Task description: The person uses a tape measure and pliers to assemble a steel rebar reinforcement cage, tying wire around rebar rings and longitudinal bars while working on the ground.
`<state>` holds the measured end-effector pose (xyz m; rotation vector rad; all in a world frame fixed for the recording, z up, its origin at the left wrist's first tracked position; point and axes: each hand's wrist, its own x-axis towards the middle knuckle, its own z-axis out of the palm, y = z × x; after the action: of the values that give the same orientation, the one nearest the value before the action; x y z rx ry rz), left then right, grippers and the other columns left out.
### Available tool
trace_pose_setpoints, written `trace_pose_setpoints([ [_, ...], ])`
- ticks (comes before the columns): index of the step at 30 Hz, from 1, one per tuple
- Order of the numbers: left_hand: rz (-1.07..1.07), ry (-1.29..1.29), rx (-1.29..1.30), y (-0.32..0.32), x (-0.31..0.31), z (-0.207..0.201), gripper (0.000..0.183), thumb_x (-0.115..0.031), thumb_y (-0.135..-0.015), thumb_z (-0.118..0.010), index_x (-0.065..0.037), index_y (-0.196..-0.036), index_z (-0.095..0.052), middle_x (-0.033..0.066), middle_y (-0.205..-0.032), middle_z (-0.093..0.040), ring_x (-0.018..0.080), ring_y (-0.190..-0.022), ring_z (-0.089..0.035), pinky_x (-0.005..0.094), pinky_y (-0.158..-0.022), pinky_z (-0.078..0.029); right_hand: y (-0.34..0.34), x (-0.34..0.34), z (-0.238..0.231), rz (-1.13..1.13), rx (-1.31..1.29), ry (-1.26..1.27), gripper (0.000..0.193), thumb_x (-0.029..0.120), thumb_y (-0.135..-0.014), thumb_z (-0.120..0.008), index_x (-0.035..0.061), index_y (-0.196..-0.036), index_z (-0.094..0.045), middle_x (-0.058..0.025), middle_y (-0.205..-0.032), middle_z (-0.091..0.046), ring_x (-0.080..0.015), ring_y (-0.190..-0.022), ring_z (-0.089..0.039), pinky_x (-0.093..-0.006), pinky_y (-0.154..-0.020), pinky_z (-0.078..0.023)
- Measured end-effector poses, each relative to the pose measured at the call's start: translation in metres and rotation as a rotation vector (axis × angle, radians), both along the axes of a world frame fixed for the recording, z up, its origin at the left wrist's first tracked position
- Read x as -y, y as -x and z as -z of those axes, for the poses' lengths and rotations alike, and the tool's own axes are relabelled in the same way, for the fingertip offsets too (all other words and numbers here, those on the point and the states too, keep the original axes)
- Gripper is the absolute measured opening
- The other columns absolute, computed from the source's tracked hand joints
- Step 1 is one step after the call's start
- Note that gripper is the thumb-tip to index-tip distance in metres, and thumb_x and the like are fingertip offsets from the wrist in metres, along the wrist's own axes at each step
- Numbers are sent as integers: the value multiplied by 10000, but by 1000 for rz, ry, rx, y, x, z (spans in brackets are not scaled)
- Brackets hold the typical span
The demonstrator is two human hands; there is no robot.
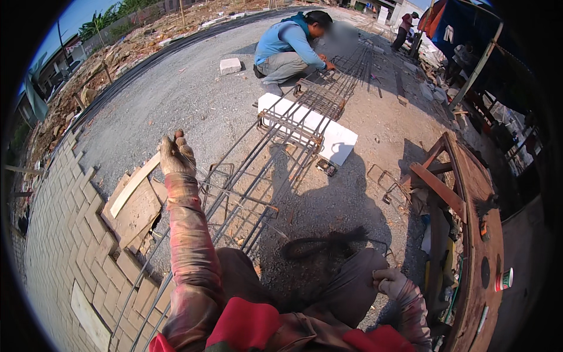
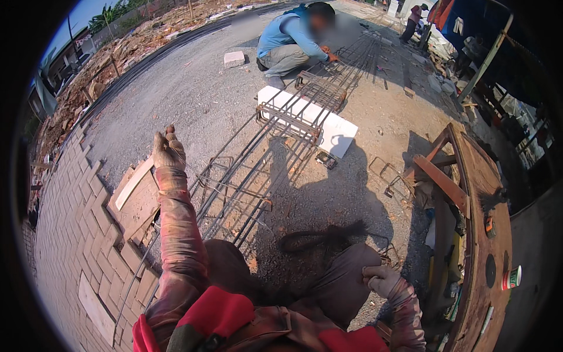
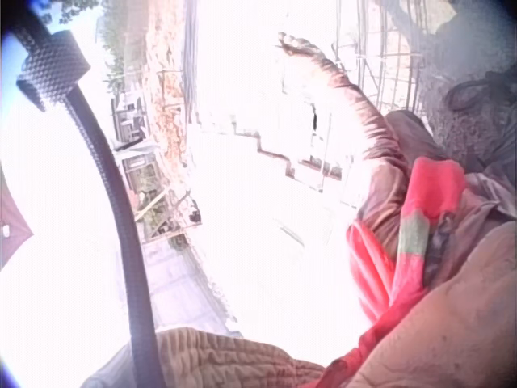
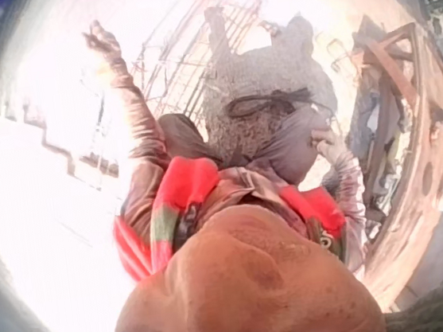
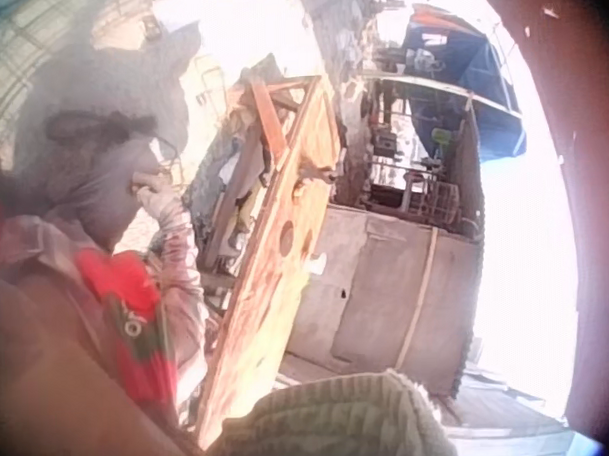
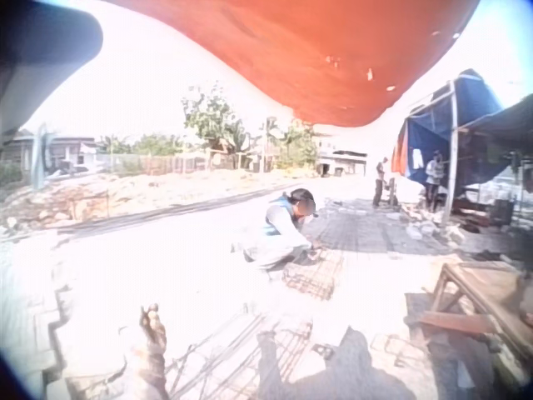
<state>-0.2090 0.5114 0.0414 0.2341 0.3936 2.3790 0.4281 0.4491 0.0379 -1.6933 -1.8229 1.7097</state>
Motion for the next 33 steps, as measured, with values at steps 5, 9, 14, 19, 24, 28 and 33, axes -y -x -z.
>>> trace_pose_setpoints([
  [5,-54,129,-211,21,22,5,279,-397,-867,-585,-126,-802,-583,176,-1039,-612,133,-673,-607,200,-464,-470,22,-11,-17,-64,-141,61,352,1,-766,-468,-55,-1095,-581,-57,-836,-601,-110,-745,-549,-248,-669,-461],
  [9,-17,187,-254,3,13,8,314,-390,-893,-551,-88,-978,-549,118,-1063,-603,93,-732,-578,180,-504,-462,2,-15,-16,-54,-267,107,389,-7,-755,-448,-73,-1124,-554,-49,-801,-572,-97,-699,-510,-237,-621,-428],
  [14,50,124,-284,-40,-6,0,233,-278,-908,-560,-60,-983,-528,75,-957,-591,51,-601,-474,158,-481,-428,-7,-15,-15,-32,-203,-15,341,15,-780,-473,-59,-1098,-571,-64,-821,-597,-115,-724,-543,-235,-654,-447],
  [19,92,52,-353,-12,-1,-5,95,-145,-915,-541,-55,-942,-526,105,-932,-585,53,-576,-482,153,-435,-426,32,-23,-37,-407,145,-338,270,27,-776,-497,-37,-1019,-595,-151,-870,-639,-251,-807,-641,-295,-695,-503],
  [24,111,106,-237,-89,-34,-34,62,-54,-889,-547,-101,-907,-511,160,-924,-613,117,-602,-602,209,-443,-511,40,-1,-31,-238,69,-480,249,-28,-734,-508,-39,-964,-603,-161,-862,-629,-244,-775,-657,-295,-663,-509],
  [28,171,141,-207,-89,-27,-35,169,-231,-909,-548,-77,-841,-533,177,-941,-627,127,-598,-622,212,-461,-526,45,0,-41,-160,6,-324,246,-61,-694,-491,-53,-918,-592,-108,-780,-605,-169,-758,-655,-276,-642,-502],
  [33,262,181,-228,-79,-24,-26,266,-325,-911,-535,-81,-808,-515,173,-936,-630,158,-628,-630,245,-475,-523,25,-3,-20,-123,-151,-293,192,-61,-700,-467,-49,-863,-567,-38,-709,-550,-114,-687,-590,-246,-581,-453],
])
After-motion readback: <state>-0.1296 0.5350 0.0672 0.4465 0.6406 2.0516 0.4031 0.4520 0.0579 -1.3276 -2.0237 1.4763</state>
